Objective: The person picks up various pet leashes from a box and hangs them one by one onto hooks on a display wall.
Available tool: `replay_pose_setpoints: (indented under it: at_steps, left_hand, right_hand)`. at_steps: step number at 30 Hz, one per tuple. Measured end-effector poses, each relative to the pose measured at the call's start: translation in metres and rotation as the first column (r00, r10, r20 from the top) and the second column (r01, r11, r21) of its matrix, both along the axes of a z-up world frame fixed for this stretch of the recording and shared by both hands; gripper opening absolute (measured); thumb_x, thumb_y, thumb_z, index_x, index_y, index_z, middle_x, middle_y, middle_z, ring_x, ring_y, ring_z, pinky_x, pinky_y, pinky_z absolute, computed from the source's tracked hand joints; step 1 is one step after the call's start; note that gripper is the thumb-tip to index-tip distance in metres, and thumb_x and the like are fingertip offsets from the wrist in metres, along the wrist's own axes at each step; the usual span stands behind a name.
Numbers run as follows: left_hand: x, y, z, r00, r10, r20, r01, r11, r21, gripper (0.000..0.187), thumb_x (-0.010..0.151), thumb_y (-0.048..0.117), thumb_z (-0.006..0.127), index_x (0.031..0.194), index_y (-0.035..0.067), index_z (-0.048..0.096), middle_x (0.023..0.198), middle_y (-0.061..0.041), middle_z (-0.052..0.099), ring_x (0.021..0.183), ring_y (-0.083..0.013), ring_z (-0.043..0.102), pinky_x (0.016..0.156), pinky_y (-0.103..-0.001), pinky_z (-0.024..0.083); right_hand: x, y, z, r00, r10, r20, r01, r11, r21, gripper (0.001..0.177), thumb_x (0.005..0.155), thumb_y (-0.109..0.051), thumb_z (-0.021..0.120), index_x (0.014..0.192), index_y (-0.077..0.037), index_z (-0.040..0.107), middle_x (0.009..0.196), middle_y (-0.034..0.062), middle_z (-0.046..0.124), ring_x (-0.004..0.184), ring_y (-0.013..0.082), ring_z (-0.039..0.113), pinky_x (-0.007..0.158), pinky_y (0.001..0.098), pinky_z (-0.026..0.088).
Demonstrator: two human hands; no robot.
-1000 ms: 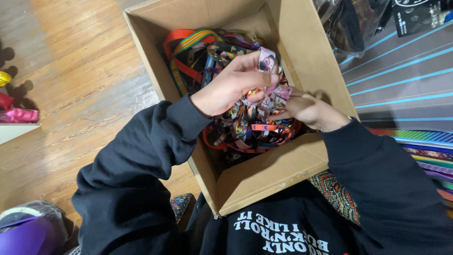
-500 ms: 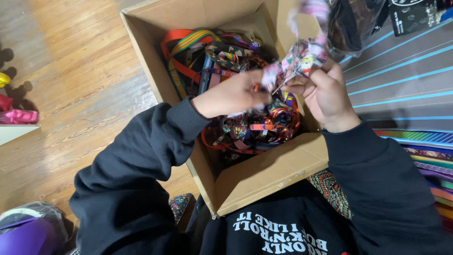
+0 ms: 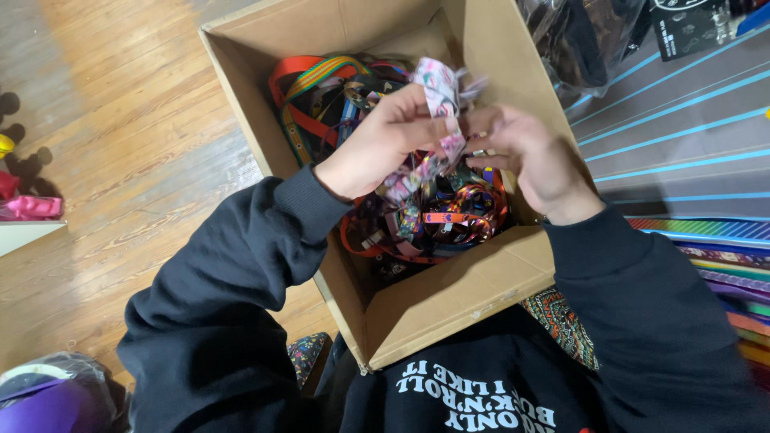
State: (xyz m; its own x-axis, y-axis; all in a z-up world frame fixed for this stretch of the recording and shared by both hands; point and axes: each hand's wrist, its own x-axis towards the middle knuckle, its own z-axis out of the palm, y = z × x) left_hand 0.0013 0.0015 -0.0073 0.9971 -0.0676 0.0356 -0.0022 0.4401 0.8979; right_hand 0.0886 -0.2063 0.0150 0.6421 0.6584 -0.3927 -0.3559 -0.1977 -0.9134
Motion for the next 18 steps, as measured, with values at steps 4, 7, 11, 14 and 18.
replay_pose_setpoints:
  at_steps: [4,7,11,14,18]
  left_hand:
    - [-0.001,-0.001,0.010,0.998,0.055,-0.004,-0.055,0.982,-0.180,0.010,0.100,0.004,0.074,0.099,0.009,0.065,0.089,0.001,0.066,0.078,-0.0071,0.066,0.070,-0.024,0.060]
    - [-0.005,0.000,0.015,0.995,0.081,-0.058,-0.095,0.949,-0.300,0.005,0.099,0.003,0.075,0.102,0.004,0.071,0.093,-0.002,0.073,0.086,-0.0125,0.074,0.079,-0.032,0.069]
    - [-0.006,0.000,0.018,0.982,0.173,-0.073,-0.182,0.971,-0.154,0.013,0.098,0.012,0.078,0.099,0.012,0.065,0.083,0.005,0.060,0.071,-0.0044,0.056,0.066,-0.021,0.056]
    - [-0.004,0.002,0.018,0.972,0.229,0.042,-0.233,0.966,0.109,0.019,0.101,0.016,0.074,0.088,0.015,0.060,0.072,0.006,0.056,0.062,-0.0030,0.046,0.063,-0.021,0.043]
    - [-0.008,0.004,0.002,0.983,0.064,0.170,-0.174,0.599,0.781,0.016,0.097,0.011,0.070,0.093,-0.005,0.068,0.083,-0.027,0.068,0.092,-0.0513,0.071,0.076,-0.057,0.055]
  right_hand:
    - [0.003,-0.005,-0.039,0.767,0.502,0.398,-0.301,0.831,-0.468,0.061,0.083,-0.011,0.072,0.141,-0.028,0.065,0.125,0.0081,0.062,0.126,0.0206,0.061,0.102,0.0349,0.047]
    - [0.002,-0.005,-0.050,0.693,0.638,0.335,-0.413,0.733,-0.541,0.043,0.094,-0.023,0.069,0.136,-0.016,0.063,0.137,0.0039,0.074,0.126,0.0215,0.067,0.105,0.0353,0.047]
    - [0.008,-0.013,-0.072,0.637,0.681,0.362,-0.392,0.690,-0.608,0.029,0.098,-0.027,0.065,0.127,-0.021,0.068,0.125,0.0006,0.079,0.113,0.0212,0.072,0.096,0.0366,0.049]
    - [0.007,-0.015,-0.066,0.597,0.738,0.314,-0.385,0.607,-0.696,0.022,0.102,-0.034,0.060,0.118,-0.019,0.063,0.112,0.0057,0.078,0.099,0.0270,0.070,0.085,0.0412,0.048]
    - [0.004,-0.012,-0.040,0.628,0.722,0.291,-0.348,0.594,-0.725,0.026,0.102,-0.029,0.061,0.123,-0.018,0.070,0.084,0.0096,0.082,0.096,0.0378,0.078,0.091,0.0559,0.059]
